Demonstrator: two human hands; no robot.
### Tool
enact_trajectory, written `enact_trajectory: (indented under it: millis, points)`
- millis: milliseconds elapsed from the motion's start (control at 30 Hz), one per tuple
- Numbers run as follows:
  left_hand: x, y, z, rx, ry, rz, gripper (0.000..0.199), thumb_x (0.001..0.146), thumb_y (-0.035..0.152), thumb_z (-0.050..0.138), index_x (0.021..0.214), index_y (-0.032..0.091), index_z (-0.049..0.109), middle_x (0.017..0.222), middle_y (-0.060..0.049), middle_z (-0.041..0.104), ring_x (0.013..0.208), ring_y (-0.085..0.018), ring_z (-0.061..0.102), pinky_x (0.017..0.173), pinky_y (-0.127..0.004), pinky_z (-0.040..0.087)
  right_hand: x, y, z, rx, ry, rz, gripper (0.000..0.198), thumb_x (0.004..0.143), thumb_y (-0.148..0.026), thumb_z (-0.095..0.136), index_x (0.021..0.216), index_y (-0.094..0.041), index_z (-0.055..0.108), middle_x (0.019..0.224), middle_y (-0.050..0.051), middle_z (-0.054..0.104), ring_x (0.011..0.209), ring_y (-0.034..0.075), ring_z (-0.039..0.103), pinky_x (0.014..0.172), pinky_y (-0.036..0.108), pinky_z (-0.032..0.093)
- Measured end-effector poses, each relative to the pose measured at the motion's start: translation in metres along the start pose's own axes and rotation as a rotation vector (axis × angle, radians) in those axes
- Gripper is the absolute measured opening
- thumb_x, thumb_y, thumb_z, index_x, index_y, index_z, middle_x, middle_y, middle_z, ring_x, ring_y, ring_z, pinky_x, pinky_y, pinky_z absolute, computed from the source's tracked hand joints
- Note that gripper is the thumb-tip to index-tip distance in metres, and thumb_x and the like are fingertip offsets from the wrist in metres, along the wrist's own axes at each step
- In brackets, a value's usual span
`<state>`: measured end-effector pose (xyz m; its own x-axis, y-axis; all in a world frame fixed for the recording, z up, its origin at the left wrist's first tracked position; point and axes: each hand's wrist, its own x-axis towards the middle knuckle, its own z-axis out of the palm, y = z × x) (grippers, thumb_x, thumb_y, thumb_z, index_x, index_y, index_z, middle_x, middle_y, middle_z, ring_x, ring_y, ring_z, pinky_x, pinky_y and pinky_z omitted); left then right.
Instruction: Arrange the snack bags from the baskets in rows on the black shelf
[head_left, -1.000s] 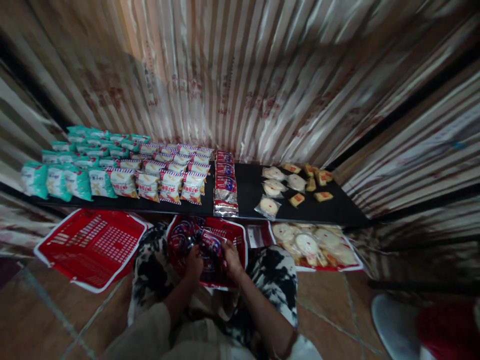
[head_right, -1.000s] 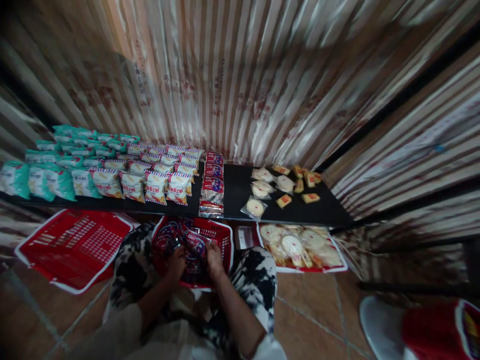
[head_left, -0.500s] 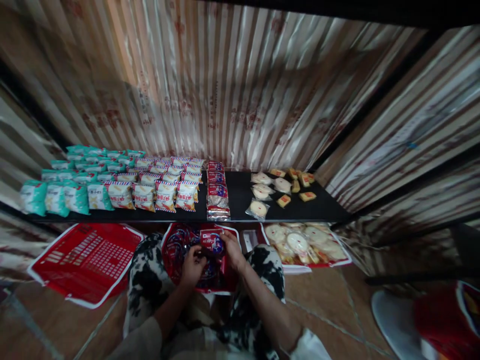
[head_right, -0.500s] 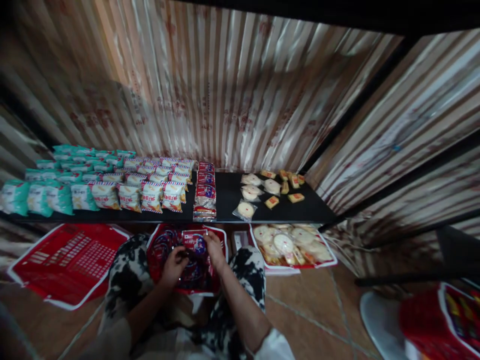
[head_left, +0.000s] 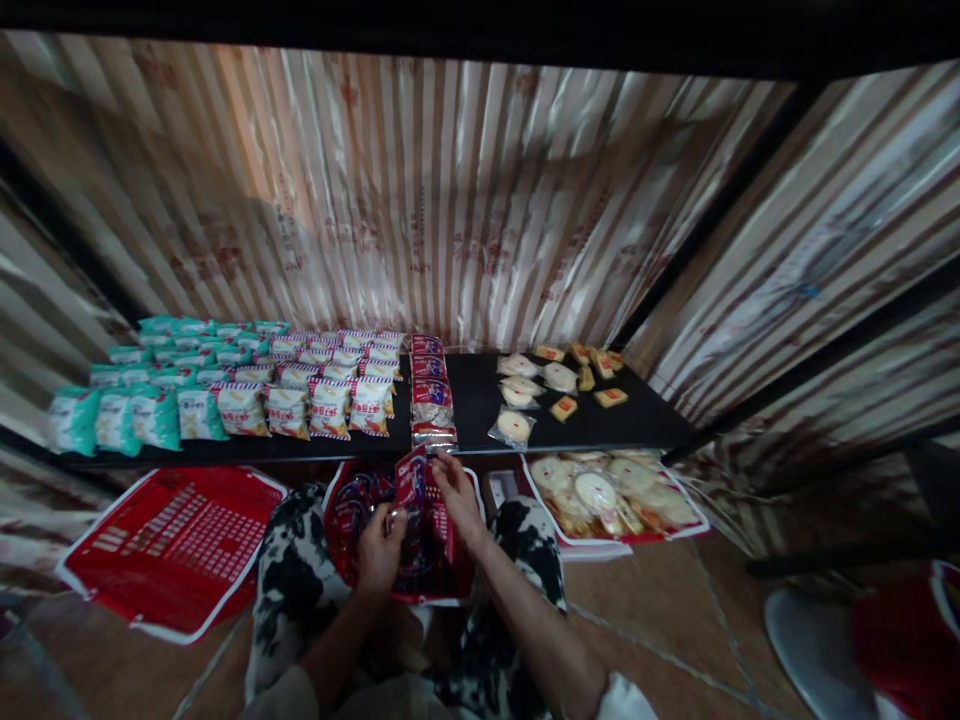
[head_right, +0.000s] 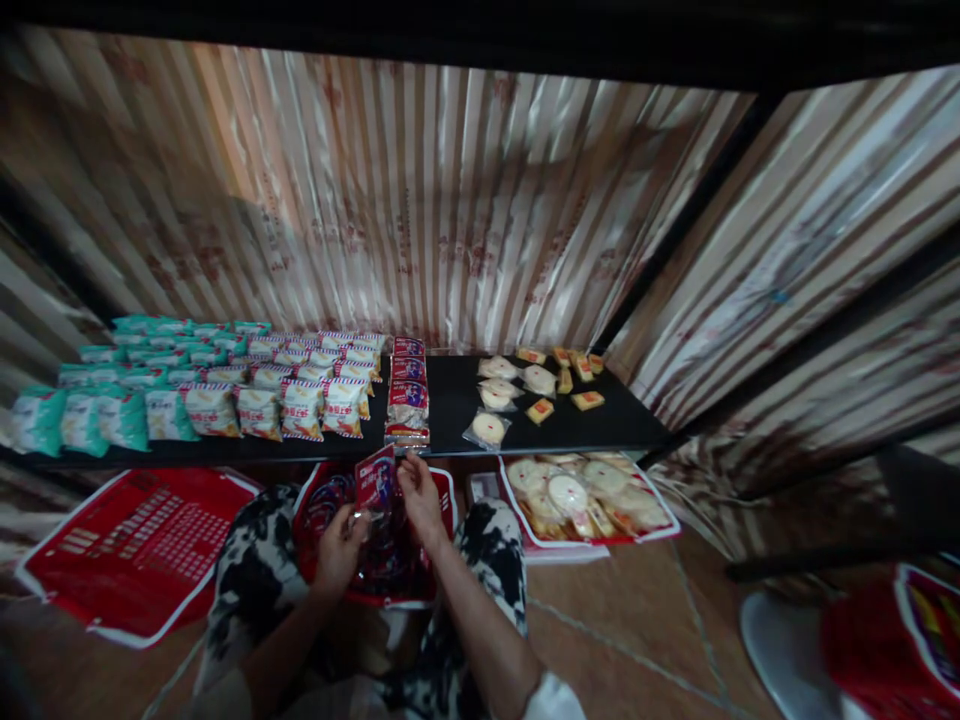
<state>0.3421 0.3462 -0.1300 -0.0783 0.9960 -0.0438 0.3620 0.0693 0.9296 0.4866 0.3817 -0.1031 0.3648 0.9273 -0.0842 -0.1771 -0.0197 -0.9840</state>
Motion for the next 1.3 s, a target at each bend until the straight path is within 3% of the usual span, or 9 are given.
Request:
enact_trajectory:
  millis: [67,167,333,467,767,1000,1100,1167,1300]
  points:
    - [0.002,0.008,-0.003,0.057,0.045,0.017,0.032,0.079,0.046,0.045,0.087,0.020,0.062,0.075,-0.003,0.067,0.072,-0.019,0.063,0.066,-0.028,0.048,-0.007,0.000,0.003,0.001,-0.008,0.000,0.048,0.064,-0.050,0.068,0.104,-0.024,0.063,0.107,0.007,0.066,0.101,0.022,0.060,0.093,0.037,0.044]
    - [0.008,0.020,-0.004,0.146,0.111,0.020,0.027,0.081,0.039,0.044,0.092,0.021,0.060,0.084,-0.005,0.068,0.082,-0.020,0.064,0.073,-0.030,0.048,-0.022,0.000,0.008,0.023,-0.133,0.052,0.050,0.064,-0.050,0.070,0.107,-0.025,0.063,0.113,0.007,0.065,0.111,0.023,0.057,0.098,0.040,0.042]
    - [0.010,0.035,0.006,0.166,0.154,0.111,0.021,0.079,0.025,0.044,0.093,0.022,0.059,0.106,-0.007,0.065,0.100,-0.022,0.060,0.087,-0.036,0.047,-0.041,-0.005,0.014,0.070,-0.250,0.104,0.057,0.064,-0.049,0.071,0.115,-0.026,0.060,0.119,0.004,0.063,0.113,0.022,0.056,0.100,0.039,0.041]
    - [0.007,0.045,0.016,0.183,0.122,0.170,0.017,0.079,0.022,0.045,0.089,0.022,0.058,0.112,-0.007,0.062,0.107,-0.022,0.057,0.092,-0.037,0.046,-0.041,-0.010,0.013,0.097,-0.223,0.127,0.053,0.064,-0.048,0.072,0.111,-0.026,0.062,0.113,0.003,0.066,0.110,0.022,0.057,0.098,0.038,0.042]
    - [-0.001,0.052,0.030,0.340,0.011,0.307,0.032,0.074,0.023,0.053,0.105,0.018,0.060,0.120,-0.011,0.058,0.114,-0.026,0.051,0.101,-0.042,0.040,-0.031,-0.002,-0.002,0.291,-0.159,0.237,0.040,0.066,-0.049,0.070,0.095,-0.022,0.066,0.094,0.002,0.070,0.093,0.019,0.063,0.090,0.032,0.044]
    - [0.005,0.049,0.026,0.232,0.002,0.392,0.032,0.084,0.033,0.043,0.105,0.019,0.063,0.119,-0.011,0.059,0.113,-0.024,0.052,0.100,-0.042,0.040,-0.021,-0.007,-0.012,0.425,-0.070,0.321,0.037,0.059,-0.047,0.075,0.084,-0.021,0.067,0.081,0.001,0.071,0.076,0.019,0.065,0.076,0.032,0.049]
    - [0.015,0.050,0.023,0.137,0.094,0.294,0.036,0.080,0.039,0.048,0.108,0.019,0.060,0.123,-0.012,0.057,0.118,-0.025,0.050,0.103,-0.042,0.037,-0.013,-0.013,-0.018,0.469,-0.074,0.376,0.038,0.056,-0.047,0.077,0.081,-0.019,0.067,0.073,0.002,0.071,0.068,0.019,0.065,0.069,0.032,0.050]
    - [0.023,0.051,0.022,-0.002,0.085,0.113,0.044,0.076,0.046,0.052,0.110,0.019,0.059,0.120,-0.012,0.059,0.114,-0.026,0.053,0.098,-0.042,0.041,-0.009,-0.016,-0.021,0.488,-0.084,0.401,0.038,0.056,-0.046,0.078,0.079,-0.018,0.067,0.069,0.003,0.070,0.065,0.020,0.066,0.067,0.033,0.051]
    - [0.031,0.055,0.023,-0.414,-0.171,-0.236,0.057,0.065,0.056,0.063,0.105,0.015,0.061,0.106,-0.012,0.068,0.098,-0.027,0.063,0.085,-0.039,0.050,-0.002,-0.022,-0.024,0.457,-0.090,0.407,0.039,0.055,-0.047,0.078,0.074,-0.016,0.066,0.066,0.004,0.070,0.065,0.023,0.067,0.065,0.034,0.052]
